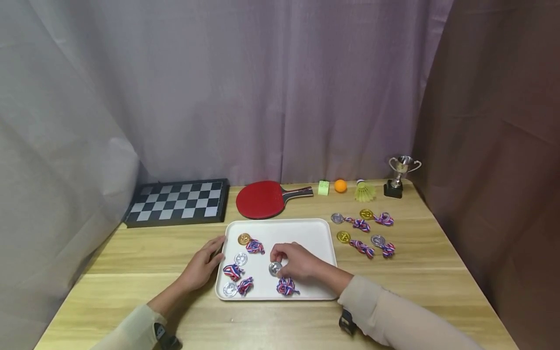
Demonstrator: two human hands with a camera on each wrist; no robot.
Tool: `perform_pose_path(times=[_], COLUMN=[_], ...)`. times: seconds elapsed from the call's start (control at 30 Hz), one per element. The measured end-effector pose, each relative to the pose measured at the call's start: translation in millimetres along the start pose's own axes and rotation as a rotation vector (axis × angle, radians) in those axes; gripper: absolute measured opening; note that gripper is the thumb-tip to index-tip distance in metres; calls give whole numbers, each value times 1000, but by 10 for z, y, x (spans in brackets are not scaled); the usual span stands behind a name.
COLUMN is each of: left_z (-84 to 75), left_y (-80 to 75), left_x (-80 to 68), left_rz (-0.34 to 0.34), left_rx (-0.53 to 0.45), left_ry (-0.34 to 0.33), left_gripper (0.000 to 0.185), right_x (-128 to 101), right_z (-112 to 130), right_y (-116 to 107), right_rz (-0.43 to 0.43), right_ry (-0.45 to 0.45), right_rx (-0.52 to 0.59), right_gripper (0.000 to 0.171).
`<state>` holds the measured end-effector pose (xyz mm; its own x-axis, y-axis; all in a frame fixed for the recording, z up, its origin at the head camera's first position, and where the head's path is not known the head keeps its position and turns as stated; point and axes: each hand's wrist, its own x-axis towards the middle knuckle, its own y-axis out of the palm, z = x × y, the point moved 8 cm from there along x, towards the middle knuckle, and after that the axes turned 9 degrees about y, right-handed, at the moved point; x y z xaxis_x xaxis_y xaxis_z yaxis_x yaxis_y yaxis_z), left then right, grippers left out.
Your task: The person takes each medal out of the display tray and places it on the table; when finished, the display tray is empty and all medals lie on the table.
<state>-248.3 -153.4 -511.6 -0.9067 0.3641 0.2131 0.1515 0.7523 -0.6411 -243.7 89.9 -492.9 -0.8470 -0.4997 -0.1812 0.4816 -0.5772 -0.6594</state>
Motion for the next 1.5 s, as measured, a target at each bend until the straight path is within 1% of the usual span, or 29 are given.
perform_pose_path(times=[0.03, 0.17, 0.3, 0.5, 0.7, 0.83, 1.03, 1.2, 1.23, 1.37, 1.5], left_z=[-3, -47, -39, 9, 29, 9, -33, -15, -18, -21, -13], left_y=[-3, -19, 2, 50, 52, 26, -18, -21, -18, -15, -3], left_x=[-1, 3, -3, -42, -66, -64, 1, 17, 18, 26, 16], left_rz=[0, -14, -11, -6, -11, -10, -11, -4, -6, -17, -10], left_rx=[3, 12, 10, 19, 13, 8, 9, 9, 13, 18, 13], left_ry=[-2, 30, 32, 25, 21, 29, 49, 38, 44, 53, 35], left_gripper=[52, 51, 51, 50, 50, 49, 49, 49, 49, 49, 50], right_x=[-1, -5, -16, -48, -84, -109, -188, -331, -371, -548, -754], right_z=[6, 24, -16, -117, -154, -185, -280, -371, -396, -517, -675], right_y=[-1, -3, 2, 22, -29, -119, -311, -466, -504, -690, -878], right_rz=[2, 10, 30, 81, 98, 112, 99, 116, 115, 63, -50], right_ry=[0, -9, 5, 65, 111, 153, 219, 226, 226, 239, 267], right_rx=[12, 64, 137, 255, 356, 441, 539, 626, 639, 645, 585], right_gripper=[32, 26, 19, 14, 15, 19, 22, 28, 30, 40, 43])
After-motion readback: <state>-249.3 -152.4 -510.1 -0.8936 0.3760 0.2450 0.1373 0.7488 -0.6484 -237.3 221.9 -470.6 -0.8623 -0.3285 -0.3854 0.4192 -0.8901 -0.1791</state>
